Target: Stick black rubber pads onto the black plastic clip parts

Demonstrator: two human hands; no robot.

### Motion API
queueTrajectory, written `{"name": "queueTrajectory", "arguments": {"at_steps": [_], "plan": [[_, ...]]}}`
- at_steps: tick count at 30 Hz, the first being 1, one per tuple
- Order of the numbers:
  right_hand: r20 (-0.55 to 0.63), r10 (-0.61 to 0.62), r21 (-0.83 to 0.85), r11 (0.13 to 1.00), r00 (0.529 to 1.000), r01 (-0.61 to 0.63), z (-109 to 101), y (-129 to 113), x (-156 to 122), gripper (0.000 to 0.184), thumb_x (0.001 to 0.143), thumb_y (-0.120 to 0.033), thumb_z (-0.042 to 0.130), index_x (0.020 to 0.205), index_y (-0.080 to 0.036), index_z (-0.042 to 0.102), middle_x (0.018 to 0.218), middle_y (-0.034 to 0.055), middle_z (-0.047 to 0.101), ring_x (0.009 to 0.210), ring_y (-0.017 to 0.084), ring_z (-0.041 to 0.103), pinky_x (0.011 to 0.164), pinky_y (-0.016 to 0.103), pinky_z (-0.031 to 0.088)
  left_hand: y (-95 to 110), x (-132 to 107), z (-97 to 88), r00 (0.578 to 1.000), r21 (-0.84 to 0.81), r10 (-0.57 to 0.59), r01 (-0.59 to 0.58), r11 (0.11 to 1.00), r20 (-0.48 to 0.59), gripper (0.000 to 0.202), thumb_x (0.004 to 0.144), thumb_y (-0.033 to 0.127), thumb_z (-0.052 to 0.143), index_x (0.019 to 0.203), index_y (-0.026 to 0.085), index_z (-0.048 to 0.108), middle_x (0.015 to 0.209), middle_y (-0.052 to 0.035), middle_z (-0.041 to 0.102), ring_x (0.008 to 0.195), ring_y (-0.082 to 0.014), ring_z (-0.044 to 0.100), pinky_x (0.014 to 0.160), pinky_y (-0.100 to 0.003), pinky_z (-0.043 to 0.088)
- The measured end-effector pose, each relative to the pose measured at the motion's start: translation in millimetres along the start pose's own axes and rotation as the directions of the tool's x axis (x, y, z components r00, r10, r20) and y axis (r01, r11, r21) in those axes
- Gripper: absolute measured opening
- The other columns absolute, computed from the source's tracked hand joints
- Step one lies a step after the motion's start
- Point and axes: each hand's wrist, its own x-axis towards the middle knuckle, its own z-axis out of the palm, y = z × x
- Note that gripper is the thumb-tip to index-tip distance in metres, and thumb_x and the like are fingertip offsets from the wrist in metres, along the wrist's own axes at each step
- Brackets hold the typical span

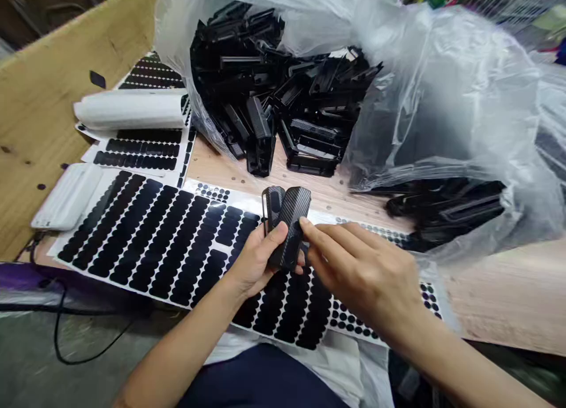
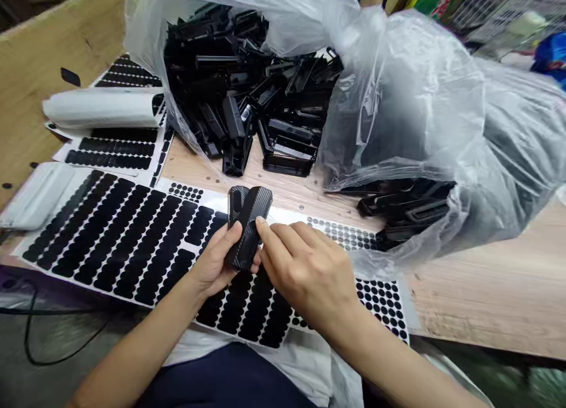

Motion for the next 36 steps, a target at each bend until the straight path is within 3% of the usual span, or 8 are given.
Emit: {"name": "queueTrajectory", "arguments": {"at_steps": [7, 15, 21, 32, 36], "plan": [[-0.128, 0.133, 0.153, 0.982, 0.983, -0.113, 8.9, -2.4, -1.5, 0.014, 0.093, -0.006, 0.065, 0.102, -0.005, 0.075, 0.084, 0.0092, 0.079, 0.072, 0.020, 0.071, 0.072, 0.033, 0.057, -1.6, 2.1, 0.0, 0.998, 0.048, -0.022, 0.019, 0.999, 0.060, 0.052, 0.078, 0.059, 0.082, 0.093, 0.013, 0.064, 0.067, -0.0038, 0.069, 0.059, -0.0132, 0.066, 0.053, -0.020, 0.057], [-0.151, 0.160, 0.193, 0.973, 0.976, -0.130, 9.5, -0.6, -2.2, 0.022, 0.092, -0.004, 0.065, 0.113, -0.006, 0.072, 0.091, 0.0120, 0.079, 0.078, 0.022, 0.074, 0.074, 0.034, 0.059, -0.4, 2.3, -0.8, 0.994, 0.054, -0.040, 0.035, 0.998, 0.097, 0.055, 0.079, 0.060, 0.081, 0.100, 0.013, 0.063, 0.068, -0.0027, 0.067, 0.058, -0.0143, 0.065, 0.051, -0.021, 0.055], [-0.093, 0.071, 0.183, 0.982, 0.993, -0.053, 15.1, 5.9, -7.3, 0.023, 0.095, -0.008, 0.065, 0.117, -0.010, 0.070, 0.092, 0.0094, 0.077, 0.076, 0.019, 0.072, 0.066, 0.031, 0.059, -0.9, 2.4, -1.3, 0.995, 0.056, -0.057, 0.052, 0.997, 0.082, 0.053, 0.078, 0.061, 0.081, 0.090, 0.014, 0.062, 0.063, -0.0037, 0.067, 0.055, -0.0133, 0.064, 0.052, -0.020, 0.056], [-0.014, -0.215, 0.076, 0.974, 0.977, 0.215, 15.0, 14.4, -7.0, 0.027, 0.097, -0.008, 0.061, 0.121, 0.002, 0.064, 0.084, 0.0110, 0.076, 0.070, 0.021, 0.067, 0.065, 0.035, 0.061, 1.2, 2.1, 1.8, 0.996, 0.071, -0.091, 0.090, 0.993, 0.014, 0.051, 0.075, 0.059, 0.084, 0.083, 0.013, 0.064, 0.060, -0.0034, 0.064, 0.051, -0.0120, 0.060, 0.047, -0.019, 0.051], [-0.016, -0.228, 0.138, 0.964, 0.973, 0.228, 13.9, 19.6, -11.6, 0.027, 0.099, -0.010, 0.060, 0.124, -0.004, 0.063, 0.087, 0.0088, 0.077, 0.075, 0.020, 0.069, 0.067, 0.033, 0.062, 1.8, 2.8, 1.9, 0.995, 0.086, -0.102, 0.103, 0.991, -0.017, 0.050, 0.073, 0.058, 0.086, 0.081, 0.013, 0.064, 0.059, -0.0023, 0.064, 0.052, -0.0123, 0.060, 0.045, -0.019, 0.050]]}}
